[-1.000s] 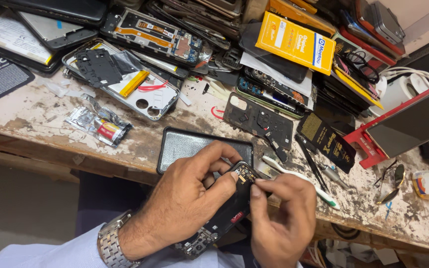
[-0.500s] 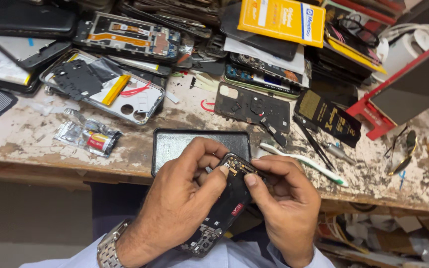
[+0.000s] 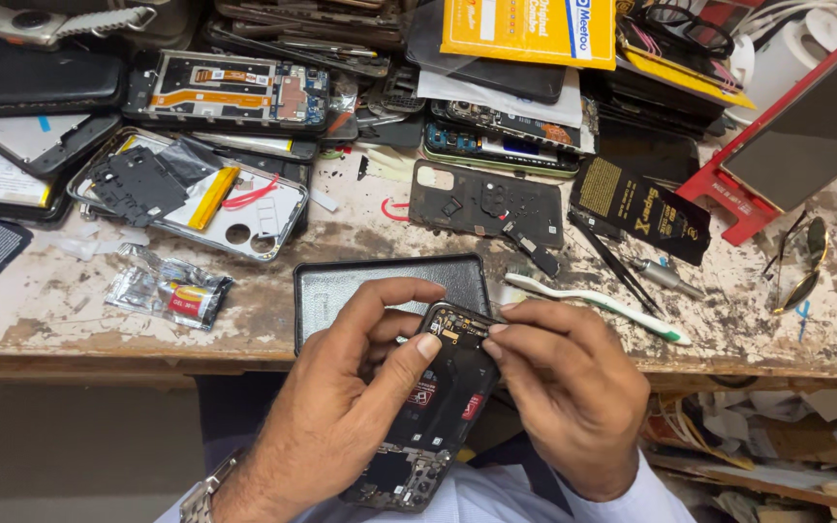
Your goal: The person works on a disassembled smartphone at a cluttered repair bench, holding the phone chassis and fitting small internal components and connectors into the top of the device by hand. They briefly reach across the bench to move items aside, then continue pressing parts into place on the phone.
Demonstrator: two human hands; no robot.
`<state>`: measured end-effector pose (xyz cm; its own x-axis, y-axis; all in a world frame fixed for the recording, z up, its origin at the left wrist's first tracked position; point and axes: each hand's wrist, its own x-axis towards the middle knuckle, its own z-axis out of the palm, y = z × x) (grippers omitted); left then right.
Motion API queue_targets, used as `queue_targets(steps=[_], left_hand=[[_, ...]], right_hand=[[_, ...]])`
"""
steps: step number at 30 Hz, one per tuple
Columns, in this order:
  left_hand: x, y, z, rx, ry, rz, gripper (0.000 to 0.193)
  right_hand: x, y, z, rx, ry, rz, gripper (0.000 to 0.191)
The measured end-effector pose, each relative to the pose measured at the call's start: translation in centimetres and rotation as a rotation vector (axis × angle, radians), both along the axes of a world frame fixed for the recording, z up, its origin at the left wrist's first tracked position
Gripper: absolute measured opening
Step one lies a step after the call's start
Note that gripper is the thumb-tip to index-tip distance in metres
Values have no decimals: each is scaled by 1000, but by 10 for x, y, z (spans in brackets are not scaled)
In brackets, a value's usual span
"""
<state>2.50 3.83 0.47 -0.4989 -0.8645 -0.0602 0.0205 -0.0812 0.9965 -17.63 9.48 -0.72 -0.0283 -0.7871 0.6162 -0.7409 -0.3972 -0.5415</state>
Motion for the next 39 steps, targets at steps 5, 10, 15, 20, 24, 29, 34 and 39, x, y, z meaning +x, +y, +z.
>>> queue_targets(steps=[5, 10, 15, 20, 24, 29, 34, 39], left_hand=[[-1, 1, -1, -60, 8, -3, 32], [-5, 4, 0, -49, -37, 32, 32], [-8, 5, -3, -63, -90, 93, 34], [-10, 4, -4, -37, -76, 153, 27], [-9, 3, -2, -49, -83, 158, 26], [-11, 4, 0, -95, -147, 165, 28], [-15, 7, 1, -109, -185, 138, 25], [-17, 13, 4, -191, -131, 171, 22]], right_hand=[[-9, 0, 6, -64, 334, 48, 32], [-5, 0, 1, -50, 308, 2, 31], [5, -1, -3, 5, 120, -43, 25], [11, 0, -2, 164, -104, -65, 22], [12, -1, -2, 315, -223, -101, 22], [5, -5, -2, 595, -687, 142, 27], [10, -5, -4, 583, -660, 174, 31], [16, -6, -2, 579, -654, 138, 27]])
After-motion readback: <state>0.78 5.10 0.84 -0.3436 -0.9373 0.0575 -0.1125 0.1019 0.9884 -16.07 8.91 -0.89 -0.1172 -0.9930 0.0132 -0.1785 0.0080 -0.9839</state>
